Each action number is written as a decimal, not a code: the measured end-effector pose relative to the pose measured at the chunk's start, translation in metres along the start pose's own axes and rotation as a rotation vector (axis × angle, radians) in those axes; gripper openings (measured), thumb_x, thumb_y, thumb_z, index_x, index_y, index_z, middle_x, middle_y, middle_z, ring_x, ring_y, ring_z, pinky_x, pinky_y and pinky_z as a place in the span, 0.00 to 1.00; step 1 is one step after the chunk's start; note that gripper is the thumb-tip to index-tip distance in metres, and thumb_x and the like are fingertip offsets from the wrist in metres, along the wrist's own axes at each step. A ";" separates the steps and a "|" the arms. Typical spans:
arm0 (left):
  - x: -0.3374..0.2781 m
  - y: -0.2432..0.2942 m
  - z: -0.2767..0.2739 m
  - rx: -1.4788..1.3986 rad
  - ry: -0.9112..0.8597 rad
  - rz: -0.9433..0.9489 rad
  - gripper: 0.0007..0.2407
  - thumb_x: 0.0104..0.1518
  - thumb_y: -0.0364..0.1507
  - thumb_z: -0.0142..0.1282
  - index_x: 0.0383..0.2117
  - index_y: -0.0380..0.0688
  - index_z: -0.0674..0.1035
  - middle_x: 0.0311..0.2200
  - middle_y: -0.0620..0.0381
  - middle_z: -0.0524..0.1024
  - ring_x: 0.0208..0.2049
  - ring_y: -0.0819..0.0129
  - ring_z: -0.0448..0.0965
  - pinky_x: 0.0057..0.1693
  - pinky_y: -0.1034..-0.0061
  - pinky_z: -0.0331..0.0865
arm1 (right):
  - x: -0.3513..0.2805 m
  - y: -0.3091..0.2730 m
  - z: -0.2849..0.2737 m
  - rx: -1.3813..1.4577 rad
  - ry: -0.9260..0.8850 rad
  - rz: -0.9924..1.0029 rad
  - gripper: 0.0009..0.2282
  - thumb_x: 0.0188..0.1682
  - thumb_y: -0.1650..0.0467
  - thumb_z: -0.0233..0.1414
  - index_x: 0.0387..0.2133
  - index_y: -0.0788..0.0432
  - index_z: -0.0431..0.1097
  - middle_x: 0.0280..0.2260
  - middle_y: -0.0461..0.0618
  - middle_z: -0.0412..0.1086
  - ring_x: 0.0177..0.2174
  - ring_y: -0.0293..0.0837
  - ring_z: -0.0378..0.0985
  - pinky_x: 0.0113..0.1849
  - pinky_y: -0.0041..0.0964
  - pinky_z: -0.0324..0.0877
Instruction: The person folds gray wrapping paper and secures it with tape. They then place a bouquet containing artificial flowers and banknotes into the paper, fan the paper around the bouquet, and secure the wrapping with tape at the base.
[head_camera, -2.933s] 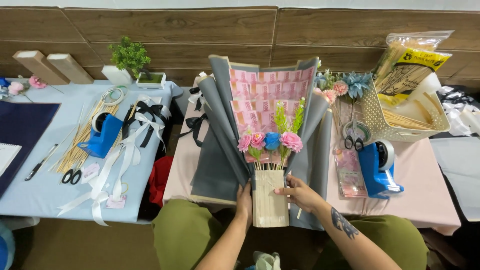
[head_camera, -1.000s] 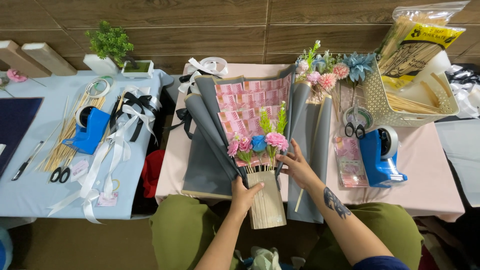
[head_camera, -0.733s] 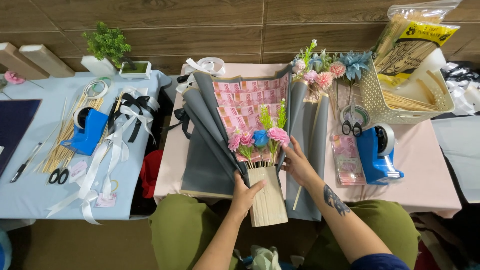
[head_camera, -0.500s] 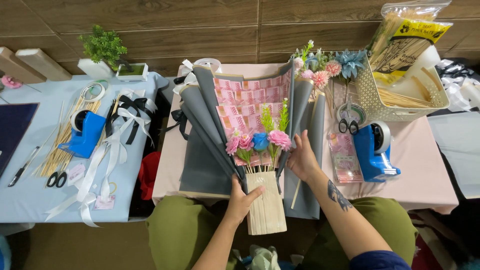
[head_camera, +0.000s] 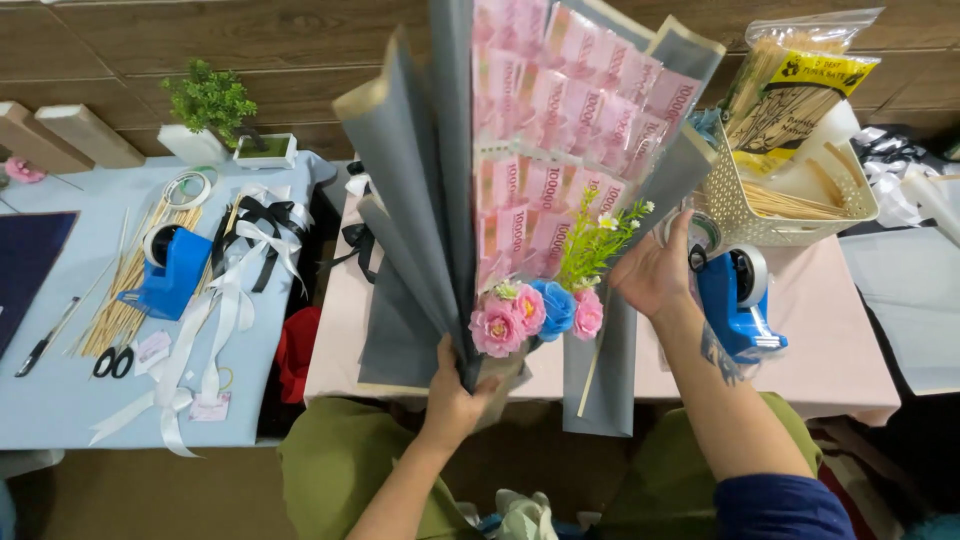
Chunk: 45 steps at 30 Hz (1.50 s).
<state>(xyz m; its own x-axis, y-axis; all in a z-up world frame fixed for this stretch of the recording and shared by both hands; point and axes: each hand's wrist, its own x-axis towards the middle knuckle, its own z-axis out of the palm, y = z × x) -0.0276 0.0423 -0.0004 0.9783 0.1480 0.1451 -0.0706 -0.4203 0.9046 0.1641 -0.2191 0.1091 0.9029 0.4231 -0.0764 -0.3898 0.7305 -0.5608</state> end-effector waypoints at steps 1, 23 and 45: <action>0.008 0.028 -0.014 -0.002 0.003 0.005 0.40 0.52 0.40 0.65 0.66 0.36 0.53 0.57 0.39 0.71 0.57 0.44 0.74 0.57 0.60 0.70 | 0.001 -0.006 0.016 -0.004 -0.004 -0.003 0.45 0.39 0.39 0.34 0.67 0.52 0.53 0.67 0.57 0.54 0.66 0.56 0.53 0.66 0.55 0.46; 0.087 -0.019 -0.102 1.073 0.611 0.970 0.15 0.61 0.22 0.43 0.51 0.51 0.79 0.50 0.61 0.79 0.50 0.68 0.80 0.57 0.70 0.72 | -0.027 -0.125 -0.188 -0.443 0.376 -0.023 0.25 0.53 0.45 0.48 0.50 0.48 0.70 0.43 0.49 0.73 0.41 0.50 0.79 0.44 0.50 0.75; 0.101 -0.036 -0.088 1.225 0.554 1.043 0.09 0.68 0.30 0.46 0.50 0.57 0.77 0.51 0.68 0.78 0.52 0.74 0.78 0.60 0.72 0.70 | 0.034 -0.122 -0.131 -1.925 0.644 0.096 0.22 0.47 0.43 0.53 0.44 0.38 0.79 0.61 0.47 0.62 0.62 0.61 0.58 0.60 0.59 0.51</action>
<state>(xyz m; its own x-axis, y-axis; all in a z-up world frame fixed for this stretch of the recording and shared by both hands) 0.0571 0.1512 0.0167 0.4182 -0.4570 0.7851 -0.1511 -0.8872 -0.4360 0.2665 -0.3639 0.0666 0.9847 -0.1124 -0.1330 -0.1630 -0.8640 -0.4764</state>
